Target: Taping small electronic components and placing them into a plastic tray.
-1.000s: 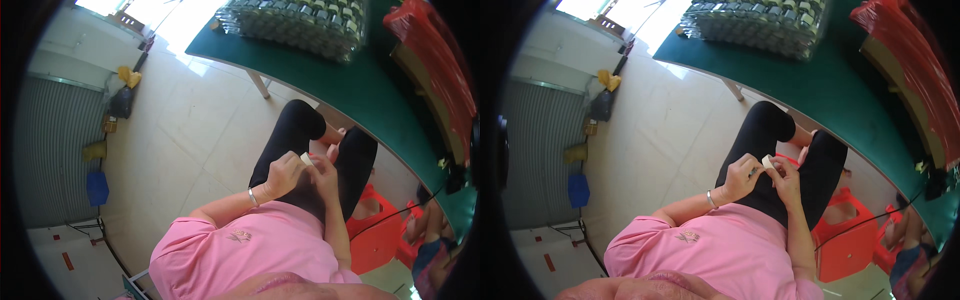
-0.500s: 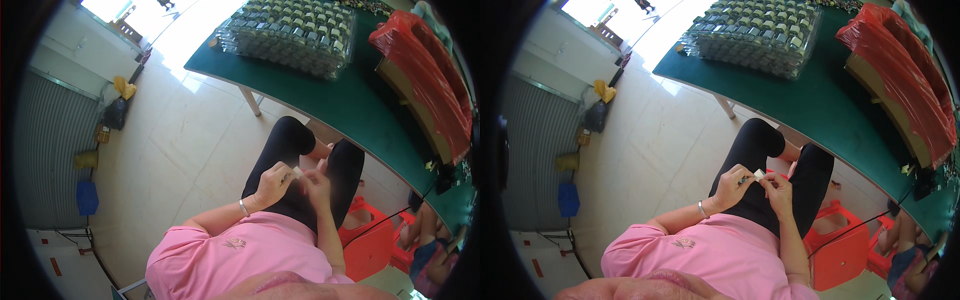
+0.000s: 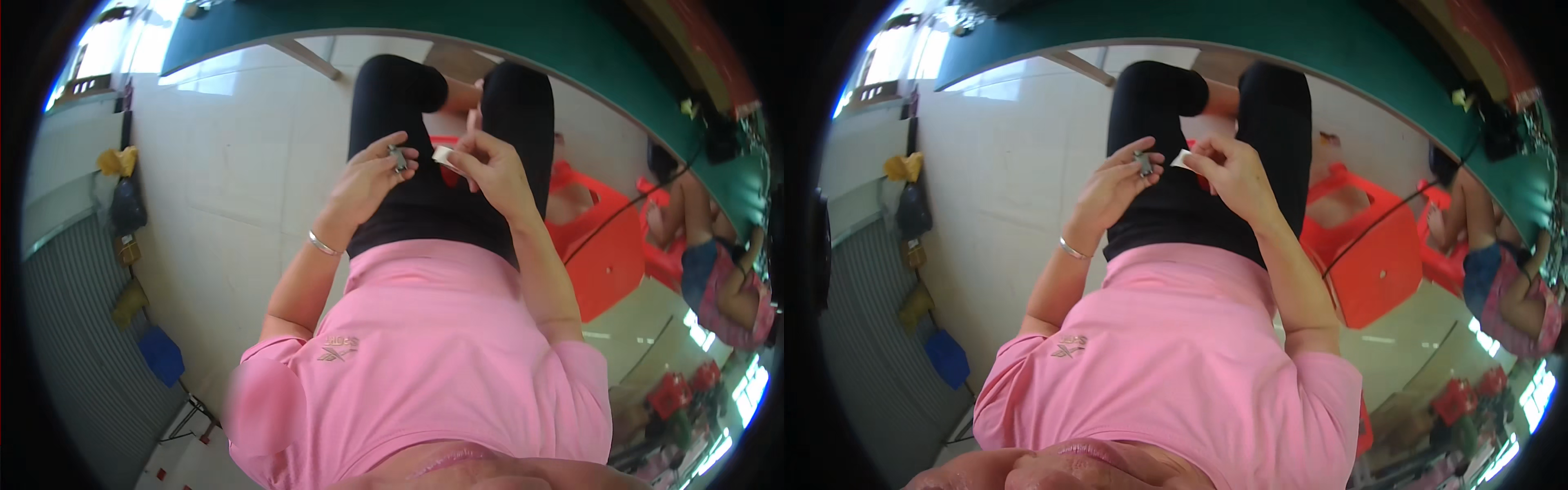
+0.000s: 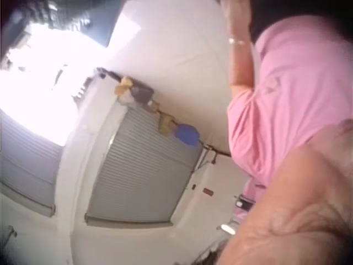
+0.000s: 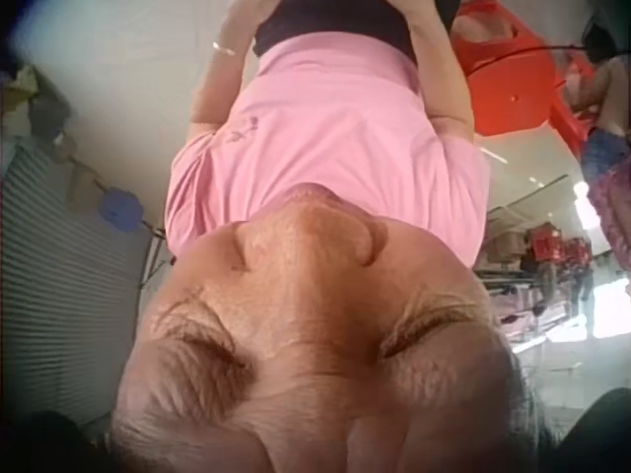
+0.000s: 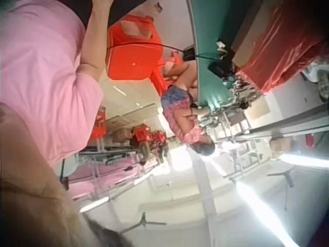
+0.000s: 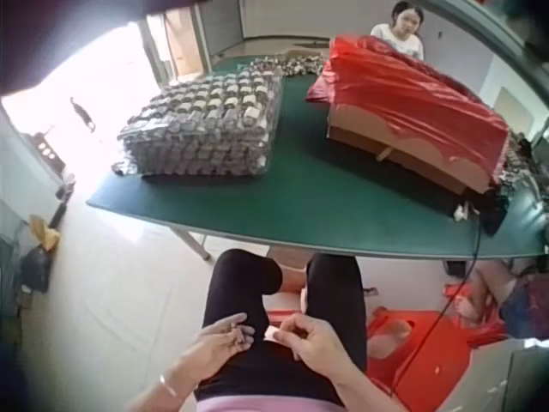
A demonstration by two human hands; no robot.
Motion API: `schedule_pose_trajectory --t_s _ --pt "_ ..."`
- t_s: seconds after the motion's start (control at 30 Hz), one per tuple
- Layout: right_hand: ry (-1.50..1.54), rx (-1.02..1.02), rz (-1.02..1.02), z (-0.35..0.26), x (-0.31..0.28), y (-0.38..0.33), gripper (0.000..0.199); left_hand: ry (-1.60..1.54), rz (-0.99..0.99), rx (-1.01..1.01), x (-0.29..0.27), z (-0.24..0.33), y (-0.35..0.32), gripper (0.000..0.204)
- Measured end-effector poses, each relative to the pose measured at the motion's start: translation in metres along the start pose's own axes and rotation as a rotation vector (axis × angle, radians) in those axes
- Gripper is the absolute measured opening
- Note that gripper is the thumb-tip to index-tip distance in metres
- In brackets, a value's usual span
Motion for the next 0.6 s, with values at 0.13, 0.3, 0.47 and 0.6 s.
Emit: schedule_pose_trajectory --t_s 0.13,0.3,0.47,0.6 --pt "-0.005 0.079 -0.059 0.016 0.0 -0.005 0.014 0.032 -0.11 0.004 0.01 -0.011 0.003 0.043" --pt "-0.02 0.174 -0.091 0.028 0.004 -0.016 0.02 0.055 -0.137 0.009 -0.003 -0.032 0.006 0.034" --pt "-0.055 0.232 -0.136 0.036 0.012 -0.018 0.023 0.102 -0.097 0.014 0.002 -0.043 -0.002 0.032" --pt "-0.071 0.23 -0.126 0.038 0.013 -0.014 0.025 0.05 -0.01 -0.051 0.005 -0.042 -0.003 0.035"
Point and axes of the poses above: each hand's wrist, its own y-axis towards the middle knuckle, its own x-axis out of the palm, z = x × y, the point moved 9 cm from there along y, towards the middle knuckle, and after that the axes turned 7 degrees about z, right-handed, at the moved point
